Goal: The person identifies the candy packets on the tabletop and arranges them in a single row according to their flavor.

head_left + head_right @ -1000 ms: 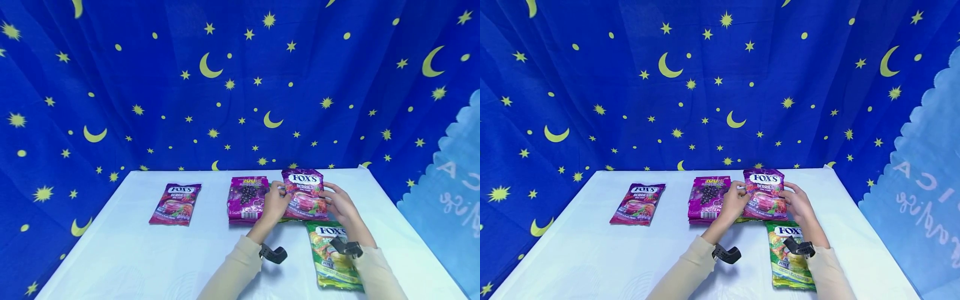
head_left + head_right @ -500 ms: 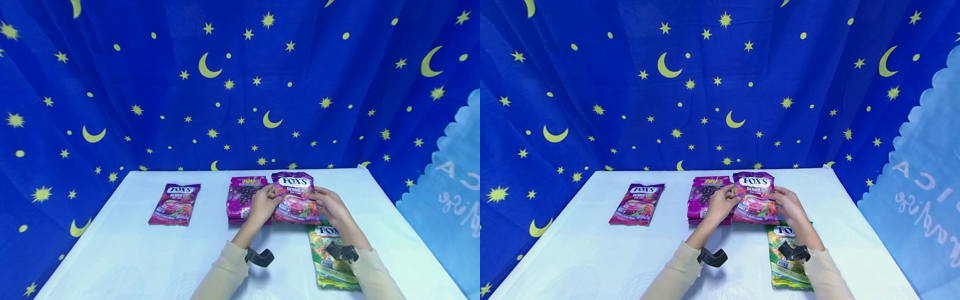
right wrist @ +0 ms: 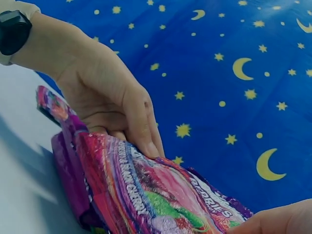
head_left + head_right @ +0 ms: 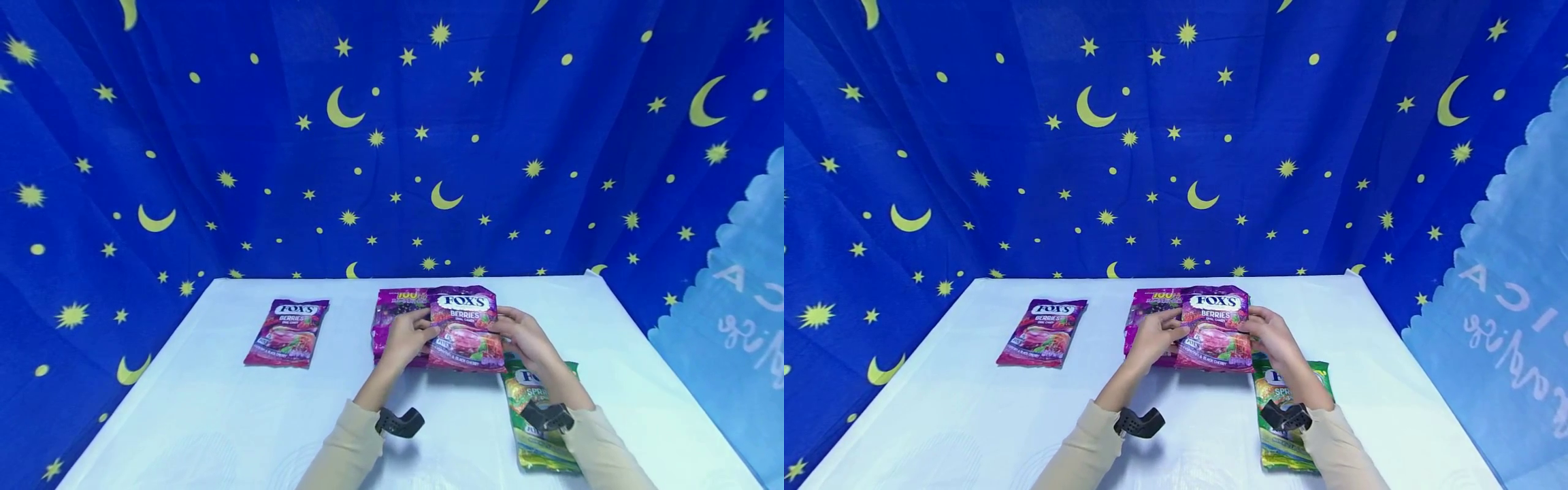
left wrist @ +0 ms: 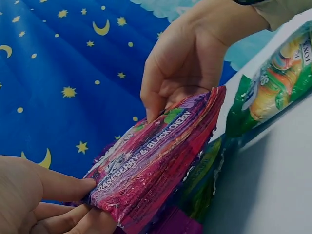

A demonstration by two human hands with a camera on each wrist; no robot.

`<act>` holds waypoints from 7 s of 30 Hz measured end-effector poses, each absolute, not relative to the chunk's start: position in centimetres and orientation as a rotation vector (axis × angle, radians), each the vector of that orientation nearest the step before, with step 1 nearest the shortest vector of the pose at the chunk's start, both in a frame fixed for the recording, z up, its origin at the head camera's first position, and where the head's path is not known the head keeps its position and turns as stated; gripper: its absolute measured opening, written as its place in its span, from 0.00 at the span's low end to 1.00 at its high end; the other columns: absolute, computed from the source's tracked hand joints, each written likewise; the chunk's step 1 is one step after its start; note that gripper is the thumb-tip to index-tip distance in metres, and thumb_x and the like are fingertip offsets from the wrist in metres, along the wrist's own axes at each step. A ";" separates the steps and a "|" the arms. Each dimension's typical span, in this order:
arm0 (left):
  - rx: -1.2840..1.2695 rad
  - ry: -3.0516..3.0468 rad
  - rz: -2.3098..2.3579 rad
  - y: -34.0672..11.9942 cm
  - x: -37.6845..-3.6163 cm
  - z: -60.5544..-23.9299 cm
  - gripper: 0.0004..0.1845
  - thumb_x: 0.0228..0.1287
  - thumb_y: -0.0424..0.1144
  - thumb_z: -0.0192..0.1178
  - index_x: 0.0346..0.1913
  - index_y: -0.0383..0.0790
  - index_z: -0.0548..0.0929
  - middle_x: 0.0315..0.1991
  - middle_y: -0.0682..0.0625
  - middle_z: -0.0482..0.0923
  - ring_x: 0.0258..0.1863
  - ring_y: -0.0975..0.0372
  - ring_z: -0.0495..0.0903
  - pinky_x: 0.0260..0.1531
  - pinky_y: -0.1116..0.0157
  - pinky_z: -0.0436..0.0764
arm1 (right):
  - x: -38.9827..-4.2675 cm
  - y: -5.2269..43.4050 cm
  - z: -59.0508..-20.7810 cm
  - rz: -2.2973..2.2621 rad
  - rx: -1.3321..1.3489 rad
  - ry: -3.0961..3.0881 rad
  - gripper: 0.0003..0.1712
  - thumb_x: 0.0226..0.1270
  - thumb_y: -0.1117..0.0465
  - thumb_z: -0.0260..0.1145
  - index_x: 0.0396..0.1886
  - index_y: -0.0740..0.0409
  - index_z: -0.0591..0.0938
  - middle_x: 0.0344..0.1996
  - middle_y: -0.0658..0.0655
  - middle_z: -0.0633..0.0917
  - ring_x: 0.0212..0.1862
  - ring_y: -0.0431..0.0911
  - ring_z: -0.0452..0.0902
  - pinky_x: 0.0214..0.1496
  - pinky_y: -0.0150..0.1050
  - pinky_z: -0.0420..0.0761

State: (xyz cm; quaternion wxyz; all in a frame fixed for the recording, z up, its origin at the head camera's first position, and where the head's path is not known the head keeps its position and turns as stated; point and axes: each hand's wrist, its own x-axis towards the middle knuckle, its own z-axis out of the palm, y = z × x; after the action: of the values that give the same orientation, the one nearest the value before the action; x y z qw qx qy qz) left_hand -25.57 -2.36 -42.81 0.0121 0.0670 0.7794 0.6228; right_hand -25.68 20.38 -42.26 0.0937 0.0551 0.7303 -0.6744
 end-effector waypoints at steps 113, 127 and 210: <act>-0.680 3.244 1.097 -21.0 -27.5 -45.4 0.12 0.61 0.35 0.63 0.45 0.34 0.86 0.41 0.37 0.84 0.40 0.43 0.82 0.35 0.48 0.78 | -30.3 -6.1 -42.0 -0.752 -0.547 2.804 0.12 0.51 0.67 0.70 0.19 0.60 0.73 0.24 0.57 0.80 0.30 0.47 0.68 0.27 0.34 0.72; -0.711 3.332 1.044 -21.0 -27.1 -45.4 0.11 0.61 0.34 0.61 0.44 0.34 0.86 0.40 0.34 0.83 0.40 0.39 0.81 0.32 0.45 0.77 | -29.9 -7.0 -43.0 -0.829 -0.495 2.848 0.23 0.51 0.65 0.72 0.47 0.69 0.79 0.57 0.76 0.73 0.56 0.60 0.74 0.50 0.43 0.80; -0.076 2.445 1.770 -11.1 -26.8 -44.2 0.27 0.72 0.40 0.53 0.68 0.32 0.65 0.53 0.32 0.73 0.42 0.50 0.80 0.37 0.58 0.83 | -27.7 11.4 -44.6 -1.246 -0.126 2.767 0.33 0.73 0.44 0.55 0.54 0.73 0.77 0.43 0.66 0.82 0.44 0.56 0.79 0.47 0.50 0.79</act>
State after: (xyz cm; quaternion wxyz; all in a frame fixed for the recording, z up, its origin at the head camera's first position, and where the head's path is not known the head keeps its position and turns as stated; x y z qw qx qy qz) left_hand -26.83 -11.14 -44.16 0.0608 -0.0250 0.8083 0.5851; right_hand -27.74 11.39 -44.60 0.0522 -0.0414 0.9098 -0.4097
